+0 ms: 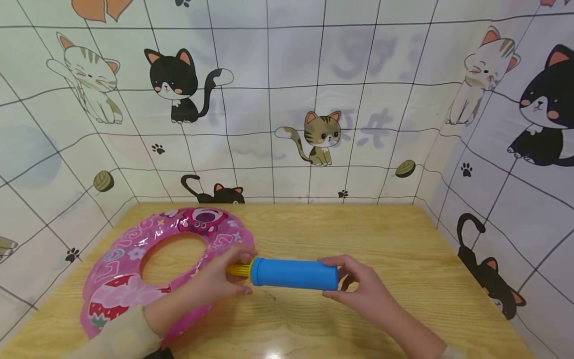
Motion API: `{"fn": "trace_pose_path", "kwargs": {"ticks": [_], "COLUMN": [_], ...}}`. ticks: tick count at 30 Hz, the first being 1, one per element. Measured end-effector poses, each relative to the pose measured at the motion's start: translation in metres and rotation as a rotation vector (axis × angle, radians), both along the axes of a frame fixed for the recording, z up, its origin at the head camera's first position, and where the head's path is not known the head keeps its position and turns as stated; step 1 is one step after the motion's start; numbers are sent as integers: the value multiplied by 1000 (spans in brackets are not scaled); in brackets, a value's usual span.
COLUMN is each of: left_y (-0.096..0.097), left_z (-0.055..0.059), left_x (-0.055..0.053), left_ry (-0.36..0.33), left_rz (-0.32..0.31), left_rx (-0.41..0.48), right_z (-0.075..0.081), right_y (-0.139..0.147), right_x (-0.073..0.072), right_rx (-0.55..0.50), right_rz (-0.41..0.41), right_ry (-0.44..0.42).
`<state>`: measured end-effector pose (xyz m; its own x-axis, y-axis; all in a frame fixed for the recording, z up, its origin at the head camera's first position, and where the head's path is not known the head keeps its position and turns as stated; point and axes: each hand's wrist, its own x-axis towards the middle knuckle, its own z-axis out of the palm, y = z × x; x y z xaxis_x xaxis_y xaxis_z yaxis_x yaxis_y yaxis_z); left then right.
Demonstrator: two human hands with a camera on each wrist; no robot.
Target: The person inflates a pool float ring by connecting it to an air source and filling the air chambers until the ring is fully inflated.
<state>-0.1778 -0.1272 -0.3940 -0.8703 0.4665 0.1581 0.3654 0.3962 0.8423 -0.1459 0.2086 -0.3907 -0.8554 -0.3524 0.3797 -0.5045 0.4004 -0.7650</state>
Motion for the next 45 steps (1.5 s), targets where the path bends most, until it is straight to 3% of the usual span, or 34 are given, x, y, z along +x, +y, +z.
{"fn": "trace_pose_path", "kwargs": {"ticks": [7, 13, 19, 25, 35, 40, 45], "left_y": [-12, -25, -37, -42, -33, -23, -12], "left_z": [0, -1, -2, 0, -7, -5, -2], "left_x": [-2, -5, -9, -11, -8, -6, -1], "left_ry": [-107, -63, -36, -11, 26, 35, -27], "left_rz": [40, 77, 85, 48, -24, -9, -8], "left_rx": [-16, -103, -127, -120, -86, -74, -9], "right_z": [4, 9, 12, 15, 6, 5, 4], "right_y": [26, 52, 74, 86, 56, 36, 17], "right_x": [2, 8, 13, 17, 15, 13, 11], "right_rx": [34, 71, 92, 91, 50, 8, -34], "right_rz": [-4, -43, -55, -37, -56, -80, -70], "right_ry": [43, 32, 50, 85, 37, -4, -64]}}
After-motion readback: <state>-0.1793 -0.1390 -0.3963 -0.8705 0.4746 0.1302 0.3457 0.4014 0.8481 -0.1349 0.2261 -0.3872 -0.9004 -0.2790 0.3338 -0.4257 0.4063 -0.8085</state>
